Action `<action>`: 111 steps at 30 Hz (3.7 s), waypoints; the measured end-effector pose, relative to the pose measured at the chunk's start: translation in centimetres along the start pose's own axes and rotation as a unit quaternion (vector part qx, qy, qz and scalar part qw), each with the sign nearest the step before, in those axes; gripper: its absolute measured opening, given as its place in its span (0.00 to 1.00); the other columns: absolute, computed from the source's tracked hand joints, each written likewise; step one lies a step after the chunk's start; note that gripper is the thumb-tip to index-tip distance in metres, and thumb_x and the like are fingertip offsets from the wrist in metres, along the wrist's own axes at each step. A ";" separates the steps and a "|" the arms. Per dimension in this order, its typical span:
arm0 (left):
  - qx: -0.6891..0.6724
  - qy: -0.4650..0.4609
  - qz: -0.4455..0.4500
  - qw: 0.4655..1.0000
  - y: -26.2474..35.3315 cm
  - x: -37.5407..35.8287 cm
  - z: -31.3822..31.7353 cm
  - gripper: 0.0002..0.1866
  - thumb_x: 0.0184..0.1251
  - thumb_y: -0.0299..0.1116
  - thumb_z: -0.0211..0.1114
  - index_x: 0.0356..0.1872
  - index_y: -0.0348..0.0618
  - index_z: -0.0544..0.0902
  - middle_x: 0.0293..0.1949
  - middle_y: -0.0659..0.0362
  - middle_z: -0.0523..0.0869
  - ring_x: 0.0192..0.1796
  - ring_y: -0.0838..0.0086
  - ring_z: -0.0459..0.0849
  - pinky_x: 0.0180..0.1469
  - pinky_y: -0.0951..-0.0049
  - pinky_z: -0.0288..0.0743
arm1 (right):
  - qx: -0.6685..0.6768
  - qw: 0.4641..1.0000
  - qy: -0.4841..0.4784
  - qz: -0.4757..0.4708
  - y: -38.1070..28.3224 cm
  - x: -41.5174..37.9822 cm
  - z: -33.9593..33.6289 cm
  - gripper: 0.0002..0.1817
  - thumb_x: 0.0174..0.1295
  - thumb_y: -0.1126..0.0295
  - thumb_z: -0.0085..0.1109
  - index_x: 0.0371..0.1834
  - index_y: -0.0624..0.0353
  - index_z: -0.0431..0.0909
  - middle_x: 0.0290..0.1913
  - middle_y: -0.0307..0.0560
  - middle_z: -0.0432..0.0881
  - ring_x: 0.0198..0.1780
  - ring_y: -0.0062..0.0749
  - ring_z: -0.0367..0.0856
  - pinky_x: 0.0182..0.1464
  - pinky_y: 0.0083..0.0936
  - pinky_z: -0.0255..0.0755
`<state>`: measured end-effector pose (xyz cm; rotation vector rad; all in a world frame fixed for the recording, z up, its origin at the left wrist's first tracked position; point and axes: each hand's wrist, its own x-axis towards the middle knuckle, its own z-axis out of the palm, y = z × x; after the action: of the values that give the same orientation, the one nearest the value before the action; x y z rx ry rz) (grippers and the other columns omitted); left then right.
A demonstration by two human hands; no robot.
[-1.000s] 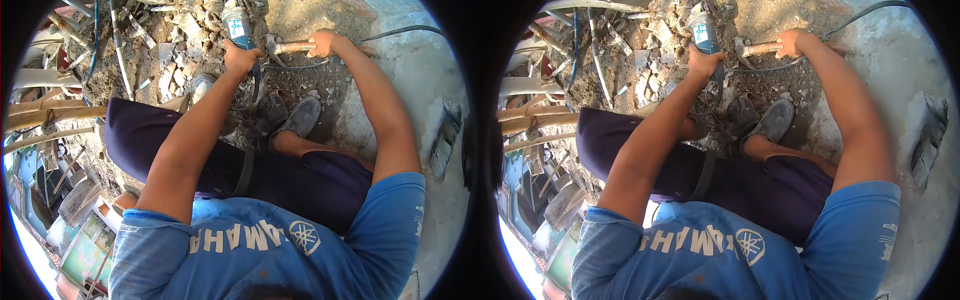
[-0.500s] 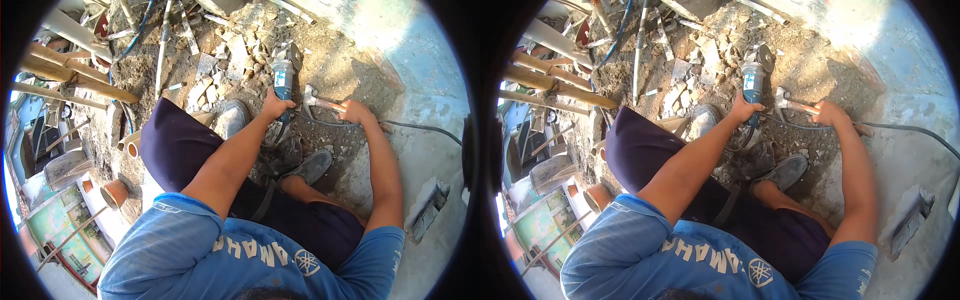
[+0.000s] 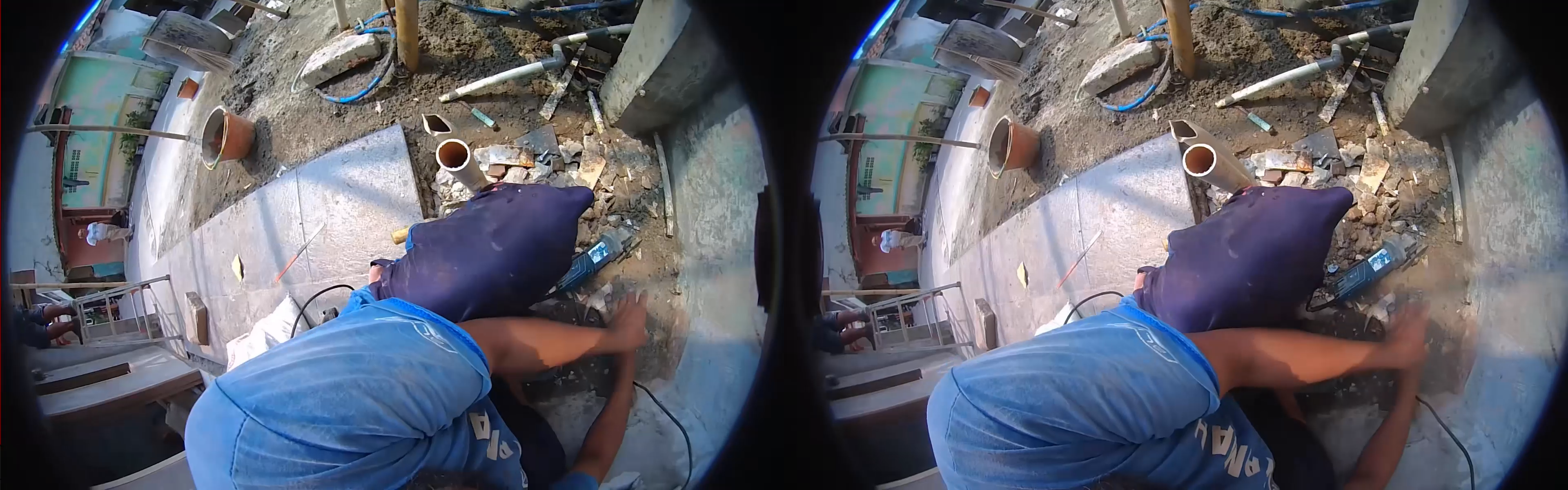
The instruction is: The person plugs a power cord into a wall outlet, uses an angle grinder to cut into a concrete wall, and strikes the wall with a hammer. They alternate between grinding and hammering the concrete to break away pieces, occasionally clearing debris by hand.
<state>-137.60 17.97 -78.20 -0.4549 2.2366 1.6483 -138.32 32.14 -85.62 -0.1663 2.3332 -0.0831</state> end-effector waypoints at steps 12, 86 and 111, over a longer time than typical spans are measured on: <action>0.017 -0.317 0.481 0.817 9.7 -10.0 -44.7 0.08 0.67 0.29 0.64 0.38 0.33 0.81 0.32 0.53 0.83 0.31 0.72 0.83 0.31 0.74 0.75 | -0.077 0.993 0.020 0.087 -2.7 -2.7 -2.2 0.23 0.52 0.53 0.68 0.45 0.58 0.83 0.43 0.58 0.84 0.45 0.55 0.82 0.49 0.44 0.75; -0.247 -0.129 0.427 0.860 21.0 12.4 -10.5 0.11 0.63 0.19 0.63 0.45 0.40 0.77 0.39 0.59 0.83 0.42 0.76 0.82 0.45 0.73 0.79 | 0.504 0.643 0.576 -0.033 -2.5 -5.3 -11.6 0.19 0.57 0.55 0.66 0.33 0.62 0.77 0.23 0.37 0.75 0.27 0.23 0.71 0.33 0.27 0.67; -0.100 -0.325 0.284 0.897 -1.6 19.6 10.3 0.10 0.58 0.13 0.59 0.38 0.37 0.78 0.43 0.52 0.85 0.46 0.71 0.83 0.50 0.73 0.76 | 0.652 0.392 0.649 0.029 2.1 -1.4 -2.7 0.07 0.62 0.76 0.60 0.28 0.61 0.72 0.16 0.36 0.71 0.14 0.16 0.67 0.17 0.18 0.62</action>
<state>-153.75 26.11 -91.09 0.6937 1.7639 1.9193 -139.48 34.46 -83.00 1.1940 2.5648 -2.7739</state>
